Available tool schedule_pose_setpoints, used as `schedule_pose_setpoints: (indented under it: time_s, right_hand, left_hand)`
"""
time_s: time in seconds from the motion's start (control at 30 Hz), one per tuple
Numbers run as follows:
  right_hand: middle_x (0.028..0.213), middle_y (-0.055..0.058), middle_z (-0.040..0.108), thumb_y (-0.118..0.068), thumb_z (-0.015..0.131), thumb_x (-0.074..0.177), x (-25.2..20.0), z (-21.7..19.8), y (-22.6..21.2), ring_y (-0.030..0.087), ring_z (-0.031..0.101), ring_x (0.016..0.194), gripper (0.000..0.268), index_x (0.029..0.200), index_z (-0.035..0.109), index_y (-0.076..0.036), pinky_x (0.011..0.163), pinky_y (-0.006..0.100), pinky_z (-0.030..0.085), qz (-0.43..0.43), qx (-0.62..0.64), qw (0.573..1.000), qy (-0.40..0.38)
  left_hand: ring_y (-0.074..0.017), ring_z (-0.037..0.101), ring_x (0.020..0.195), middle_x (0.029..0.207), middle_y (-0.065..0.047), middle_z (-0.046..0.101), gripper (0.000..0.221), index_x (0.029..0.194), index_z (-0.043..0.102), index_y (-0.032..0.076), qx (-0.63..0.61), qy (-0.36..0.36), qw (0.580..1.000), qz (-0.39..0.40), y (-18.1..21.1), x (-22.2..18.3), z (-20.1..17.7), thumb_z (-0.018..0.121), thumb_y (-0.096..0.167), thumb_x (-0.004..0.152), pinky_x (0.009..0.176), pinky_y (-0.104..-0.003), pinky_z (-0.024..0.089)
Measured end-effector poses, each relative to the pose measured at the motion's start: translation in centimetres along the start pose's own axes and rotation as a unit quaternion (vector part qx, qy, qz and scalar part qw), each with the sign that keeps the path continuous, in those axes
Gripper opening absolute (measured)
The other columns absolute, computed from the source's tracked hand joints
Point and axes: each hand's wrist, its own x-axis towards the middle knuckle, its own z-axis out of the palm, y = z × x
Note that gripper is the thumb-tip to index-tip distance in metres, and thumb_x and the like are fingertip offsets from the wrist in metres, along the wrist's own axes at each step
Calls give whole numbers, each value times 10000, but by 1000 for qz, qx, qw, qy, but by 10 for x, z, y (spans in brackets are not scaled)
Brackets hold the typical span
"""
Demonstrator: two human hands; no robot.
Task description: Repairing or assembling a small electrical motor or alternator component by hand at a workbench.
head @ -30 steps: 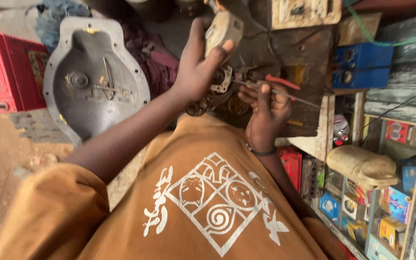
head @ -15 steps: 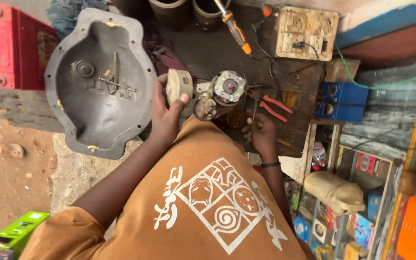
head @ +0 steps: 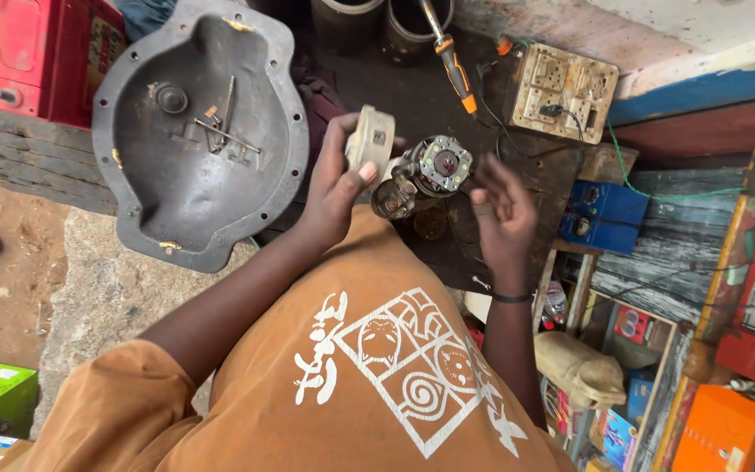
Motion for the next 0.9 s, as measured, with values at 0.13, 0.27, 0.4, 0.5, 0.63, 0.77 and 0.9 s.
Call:
schedule_pose_setpoints:
  time_s: [0.13, 0.27, 0.4, 0.5, 0.63, 0.77, 0.9]
  right_hand:
    - [1454, 139, 581, -183, 826, 911, 15, 25, -78, 257, 606, 1316, 643, 1476, 561, -31, 1072, 364, 527, -98, -152, 981, -68]
    - [1385, 124, 630, -142, 880, 830, 24, 34, -84, 238, 661, 1250, 628, 1395, 627, -33, 1008, 356, 567, -49, -200, 976, -77]
    - [1352, 131, 654, -60, 933, 806, 31, 30, -66, 235, 651, 1258, 587, 1315, 648, 8, 1056, 359, 553, -108, -185, 973, -87]
    - [1274, 72, 666, -87, 905, 760, 33, 41, -83, 154, 690, 1156, 604, 1280, 603, -23, 920, 293, 617, 54, -120, 988, -80]
    - [1251, 74, 673, -62, 907, 763, 34, 43, -85, 153, 716, 1098, 589, 1270, 607, -31, 877, 309, 622, 64, -147, 984, -73]
    - [1268, 102, 697, -27, 904, 769, 32, 42, -83, 193, 723, 1143, 553, 1247, 626, -22, 935, 323, 602, -6, -194, 979, -66]
    - [1235, 132, 703, -50, 929, 753, 34, 42, -96, 234, 726, 1128, 553, 1231, 654, -7, 940, 338, 597, -22, -224, 972, -70]
  left_hand:
    - [-237, 643, 1281, 1334, -191, 648, 701, 1473, 348, -5, -19, -16, 1000, 19, -7, 16, 12, 575, 475, 1015, 1151, -386, 499]
    - [-234, 655, 1233, 1287, -184, 652, 758, 1446, 349, -10, -20, -44, 999, 21, -6, 26, 24, 569, 571, 1013, 1108, -381, 518]
    - [-236, 630, 1233, 1296, -157, 597, 803, 1432, 396, -4, 127, -15, 990, 57, -10, 21, 27, 528, 667, 1012, 1105, -364, 499]
    - [-246, 613, 1233, 1305, -156, 577, 871, 1442, 374, -17, 122, -34, 991, 50, -6, 23, 25, 547, 707, 991, 1106, -371, 488]
    - [-233, 601, 1220, 1276, -158, 565, 877, 1452, 384, -8, 137, -37, 988, 55, -18, 23, 22, 553, 723, 997, 1095, -350, 486]
    - [-220, 638, 1163, 1280, -142, 583, 939, 1434, 375, -5, 154, -33, 986, 61, -18, 23, 24, 560, 775, 946, 1039, -340, 532]
    - [-233, 680, 1132, 1224, -135, 656, 963, 1407, 376, -6, 99, -36, 994, 43, -15, 26, 25, 560, 806, 924, 1028, -357, 554]
